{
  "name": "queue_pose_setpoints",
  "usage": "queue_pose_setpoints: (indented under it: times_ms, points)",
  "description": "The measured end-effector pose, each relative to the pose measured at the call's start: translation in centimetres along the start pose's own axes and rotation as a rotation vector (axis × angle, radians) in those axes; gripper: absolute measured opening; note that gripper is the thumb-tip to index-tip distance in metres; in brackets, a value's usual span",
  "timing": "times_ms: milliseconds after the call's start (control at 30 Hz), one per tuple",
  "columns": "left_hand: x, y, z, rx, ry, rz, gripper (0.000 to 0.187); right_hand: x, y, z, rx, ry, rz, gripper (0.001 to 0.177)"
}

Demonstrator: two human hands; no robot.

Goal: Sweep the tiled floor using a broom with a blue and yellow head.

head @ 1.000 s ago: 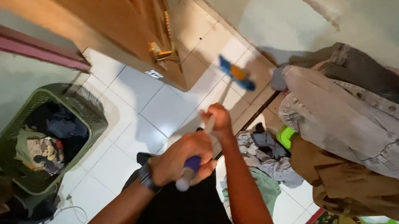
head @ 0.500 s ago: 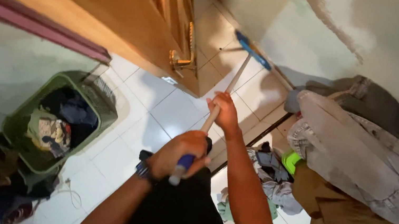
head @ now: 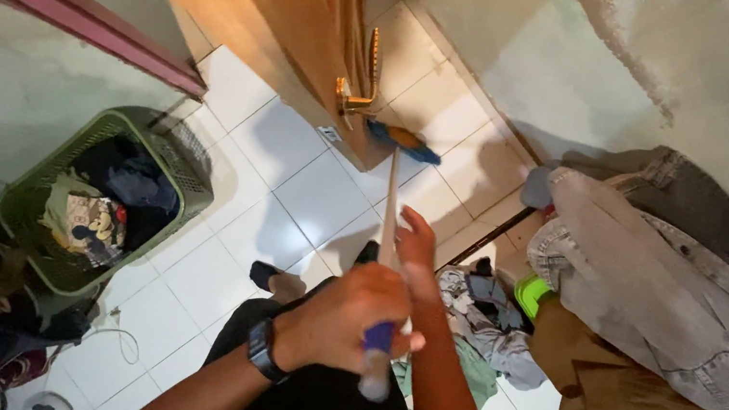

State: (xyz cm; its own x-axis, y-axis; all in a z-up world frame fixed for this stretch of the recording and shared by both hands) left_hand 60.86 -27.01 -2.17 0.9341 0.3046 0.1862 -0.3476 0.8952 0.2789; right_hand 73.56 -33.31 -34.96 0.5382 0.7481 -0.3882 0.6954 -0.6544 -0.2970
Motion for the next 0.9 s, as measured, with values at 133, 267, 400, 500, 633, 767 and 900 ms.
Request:
queue_pose_setpoints:
  times_ms: [133,267,400,500,633,767,900]
  points:
    - [0.3,-1.2,0.5,-0.109,-0.050,-0.260,0.023,0.3,5.1,5.9,0.592,-0.614,0.102,0.041]
    - [2.4,1.0,-1.1,0.232,-0.083,-0.053,0.061,0.0,4.9,6.0,0.740,-0.575,-0.662,0.024]
    - [6.1,3.8,-3.6,0.721,0.068,0.104,0.076,-2.7,2.0,1.2,0.298,-0.433,-0.187,0.040]
    - [6.3,5.1,-5.8,0.943,0.146,0.180,0.080,-2.0,1.1,0.8,0.114,-0.590,-0.031,0.029]
    - [4.9,5.8,-7.9,0.956,0.194,0.258,0.078,-2.9,-1.3,-0.7,0.079,-0.588,0.004,0.029]
    - [3.3,7.6,-7.6,0.916,0.201,0.242,0.080,-3.0,-2.7,0.4,0.123,-0.564,0.016,0.027]
    - [0.4,10.5,-8.3,0.861,0.189,0.284,0.077,-2.5,-4.6,1.6,0.097,-0.532,0.025,0.023]
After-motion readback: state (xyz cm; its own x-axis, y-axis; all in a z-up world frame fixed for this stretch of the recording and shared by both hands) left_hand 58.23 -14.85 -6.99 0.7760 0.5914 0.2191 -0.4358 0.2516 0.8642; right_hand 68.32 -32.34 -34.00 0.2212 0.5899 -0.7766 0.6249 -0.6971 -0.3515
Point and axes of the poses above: each hand's wrist, its own x-axis towards the middle knuckle, its own y-axis out of the back of the hand, z = x × y, the point moved 3 cm from there along x, towards the middle knuckle
